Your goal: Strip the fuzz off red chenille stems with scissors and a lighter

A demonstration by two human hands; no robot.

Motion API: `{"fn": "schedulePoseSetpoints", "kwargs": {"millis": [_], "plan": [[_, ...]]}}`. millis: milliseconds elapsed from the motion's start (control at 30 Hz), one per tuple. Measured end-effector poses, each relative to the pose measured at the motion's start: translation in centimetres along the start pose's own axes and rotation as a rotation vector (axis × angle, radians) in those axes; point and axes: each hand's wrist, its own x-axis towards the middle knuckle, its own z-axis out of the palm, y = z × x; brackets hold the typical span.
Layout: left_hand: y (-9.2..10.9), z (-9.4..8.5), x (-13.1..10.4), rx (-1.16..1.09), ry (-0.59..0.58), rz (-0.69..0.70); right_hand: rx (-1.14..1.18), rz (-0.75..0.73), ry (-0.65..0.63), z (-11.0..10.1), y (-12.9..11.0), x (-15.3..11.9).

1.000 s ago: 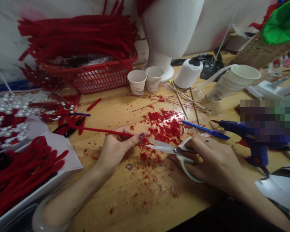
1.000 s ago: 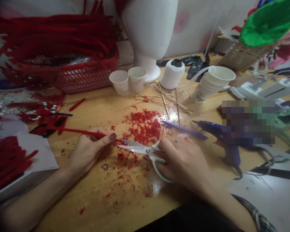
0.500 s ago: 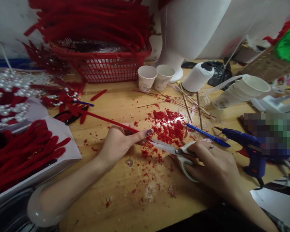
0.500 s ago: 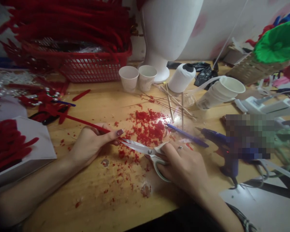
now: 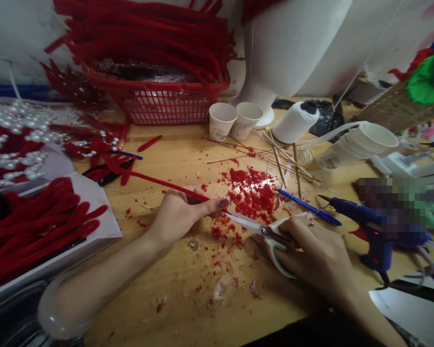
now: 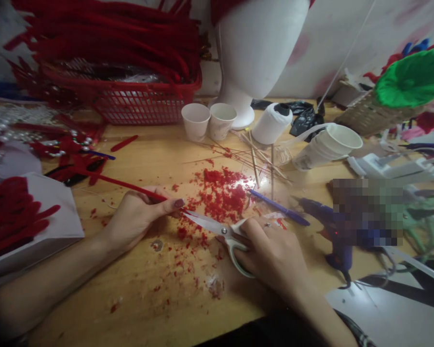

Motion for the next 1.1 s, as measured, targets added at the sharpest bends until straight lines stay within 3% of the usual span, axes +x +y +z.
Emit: {"fn": "schedulePoseSetpoints", "kwargs": {"millis": [333,667,867,1100], "plan": [[0.31,0.26,-0.03,-0.21,-0.054,-0.068,0.055,0.038,0.01,-0.05,-0.26,0.16],[0.09,0.24,0.03,-0.229,-0.065,-0.077,0.044,0.035,0.013,0.16,-0.03,-0.02],[-0.02,0.25,0.08,-0.241,-0.041,-0.021,0.117,0.094,-0.003,0.3,0.37,-0.36],[0.1,0.12,-0.12,-0.233,-0.141,0.078,0.175,0.088,-0.083,0.01,-0.16,-0.02]]}}
